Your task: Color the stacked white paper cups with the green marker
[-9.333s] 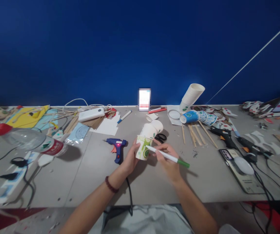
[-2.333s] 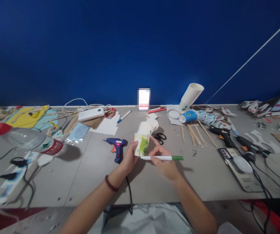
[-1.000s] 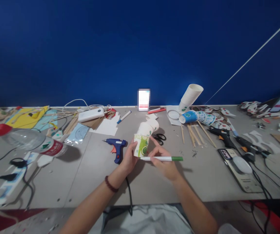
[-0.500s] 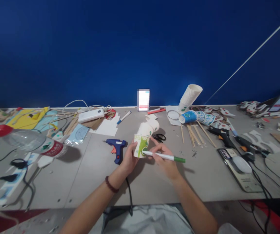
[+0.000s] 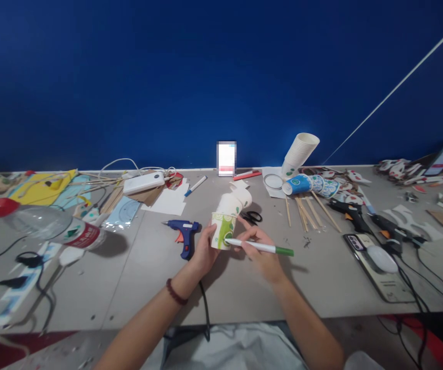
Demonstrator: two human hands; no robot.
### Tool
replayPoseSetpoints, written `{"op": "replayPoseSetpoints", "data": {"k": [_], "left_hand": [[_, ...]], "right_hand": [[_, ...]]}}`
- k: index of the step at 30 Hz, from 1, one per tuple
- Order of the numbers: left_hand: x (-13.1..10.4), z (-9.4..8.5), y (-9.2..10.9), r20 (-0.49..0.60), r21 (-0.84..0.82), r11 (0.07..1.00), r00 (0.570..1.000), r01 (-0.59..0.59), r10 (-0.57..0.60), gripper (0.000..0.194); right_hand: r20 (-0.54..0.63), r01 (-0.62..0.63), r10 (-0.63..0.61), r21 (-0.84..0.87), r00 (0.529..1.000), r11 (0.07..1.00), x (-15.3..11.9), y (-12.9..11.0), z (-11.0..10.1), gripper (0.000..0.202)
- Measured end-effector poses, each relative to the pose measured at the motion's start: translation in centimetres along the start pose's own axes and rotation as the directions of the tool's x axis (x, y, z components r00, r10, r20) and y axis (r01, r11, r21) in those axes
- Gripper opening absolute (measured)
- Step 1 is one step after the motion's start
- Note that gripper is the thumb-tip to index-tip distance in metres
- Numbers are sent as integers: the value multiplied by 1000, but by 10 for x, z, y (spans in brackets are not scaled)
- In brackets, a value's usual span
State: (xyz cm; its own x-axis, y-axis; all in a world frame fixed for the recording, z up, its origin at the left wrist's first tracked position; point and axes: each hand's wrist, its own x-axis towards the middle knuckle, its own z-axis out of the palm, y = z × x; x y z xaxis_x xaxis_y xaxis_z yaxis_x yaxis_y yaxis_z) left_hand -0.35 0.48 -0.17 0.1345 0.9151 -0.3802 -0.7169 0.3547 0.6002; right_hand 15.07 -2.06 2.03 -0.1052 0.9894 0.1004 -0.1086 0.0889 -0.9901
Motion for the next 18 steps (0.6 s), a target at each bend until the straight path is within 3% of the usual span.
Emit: {"op": "replayPoseSetpoints", "data": {"k": [11, 18], "left_hand": [[1, 2, -1, -12, -23, 1000, 1000, 11, -12, 41], [-1, 1, 2, -15, -27, 999, 999, 39, -39, 37]], "right_hand": [[95, 56, -48, -88, 994, 995, 1, 5, -6, 14], [-6, -9, 9, 4, 1000, 1000, -1, 1, 1, 21]]}}
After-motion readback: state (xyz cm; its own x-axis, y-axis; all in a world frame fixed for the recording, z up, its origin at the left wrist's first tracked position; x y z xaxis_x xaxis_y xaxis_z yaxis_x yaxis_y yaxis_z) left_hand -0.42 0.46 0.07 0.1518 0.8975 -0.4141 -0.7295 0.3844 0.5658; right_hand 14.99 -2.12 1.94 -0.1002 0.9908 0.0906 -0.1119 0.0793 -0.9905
